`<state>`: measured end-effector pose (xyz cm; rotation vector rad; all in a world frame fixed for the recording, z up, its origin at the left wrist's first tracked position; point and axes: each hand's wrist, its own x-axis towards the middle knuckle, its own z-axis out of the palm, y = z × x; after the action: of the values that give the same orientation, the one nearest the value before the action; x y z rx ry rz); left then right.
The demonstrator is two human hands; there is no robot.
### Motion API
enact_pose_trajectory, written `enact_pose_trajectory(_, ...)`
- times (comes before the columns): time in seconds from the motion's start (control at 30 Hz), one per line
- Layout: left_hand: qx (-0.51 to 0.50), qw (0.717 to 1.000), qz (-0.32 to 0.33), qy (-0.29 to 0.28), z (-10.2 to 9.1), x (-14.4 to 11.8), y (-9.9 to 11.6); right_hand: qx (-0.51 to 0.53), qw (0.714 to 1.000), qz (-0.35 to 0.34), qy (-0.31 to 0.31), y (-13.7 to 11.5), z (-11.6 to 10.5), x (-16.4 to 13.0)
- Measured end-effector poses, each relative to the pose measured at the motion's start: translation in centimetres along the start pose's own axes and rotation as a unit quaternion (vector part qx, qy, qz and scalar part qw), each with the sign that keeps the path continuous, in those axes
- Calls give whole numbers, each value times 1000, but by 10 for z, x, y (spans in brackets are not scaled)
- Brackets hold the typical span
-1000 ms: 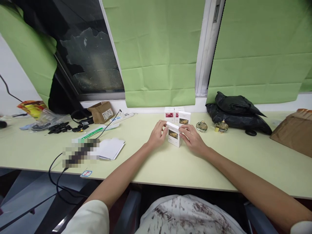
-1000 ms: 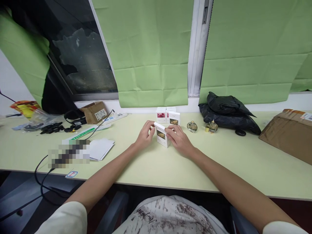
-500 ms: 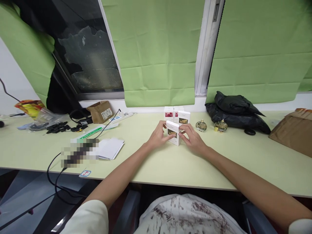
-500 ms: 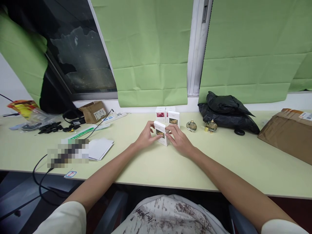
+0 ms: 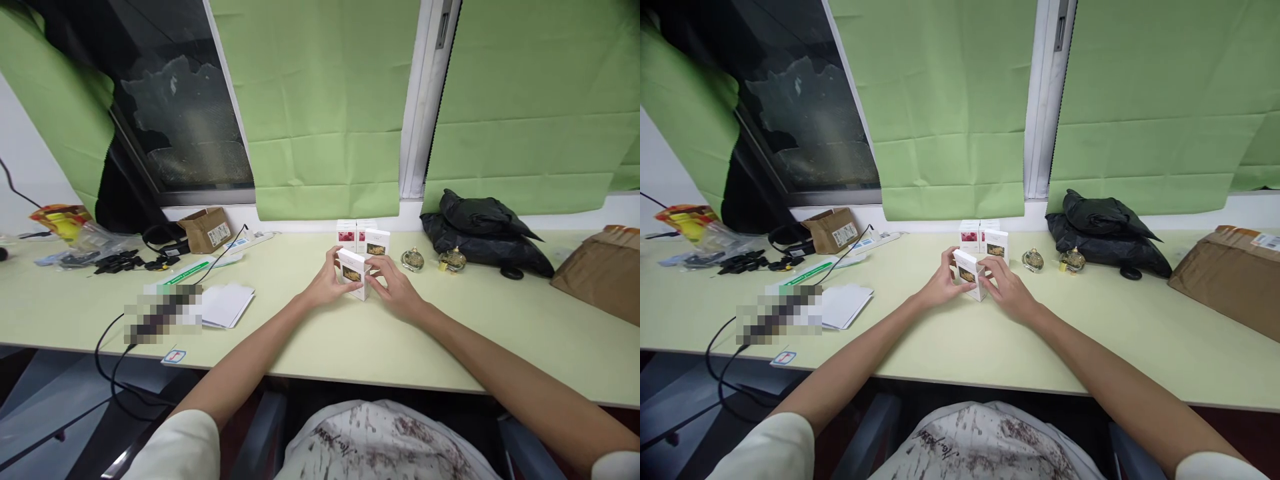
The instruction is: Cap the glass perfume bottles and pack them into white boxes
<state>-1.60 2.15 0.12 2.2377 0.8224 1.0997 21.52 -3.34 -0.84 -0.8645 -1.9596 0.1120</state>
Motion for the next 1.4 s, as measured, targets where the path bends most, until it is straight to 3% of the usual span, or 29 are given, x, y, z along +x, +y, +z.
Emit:
enact_pose_trajectory(0.23,-22,999,-37,-29,-3,1,-1,8,999,29,-11,5,1,-1)
enact_pose_trajectory(0.53,30,989,-84,119,-10,16,-37,2,996,82,-39,15,2,0)
enact_pose_trajectory(0.63,72,983,-93,143,-15,22,-47,-7,993,113,-44,18,0,0)
enact_pose_trajectory(0.9,86,985,-144,39,-14,22,-69,-45,985,164,-12,30,-7,1)
enact_pose_trajectory(1.03,87,982,-170,14,-15,21,-66,-50,983,176,-19,33,-8,1)
enact_pose_trajectory(1.17,135,970,-199,-40,-29,16,-56,-58,981,182,-23,33,-8,1)
enact_pose_trajectory(1.3,268,939,-207,-60,-56,12,-45,-52,982,177,-41,32,-7,0)
enact_pose_trajectory(1.4,371,890,-249,-92,-77,11,-42,-36,983,170,-61,31,-6,0)
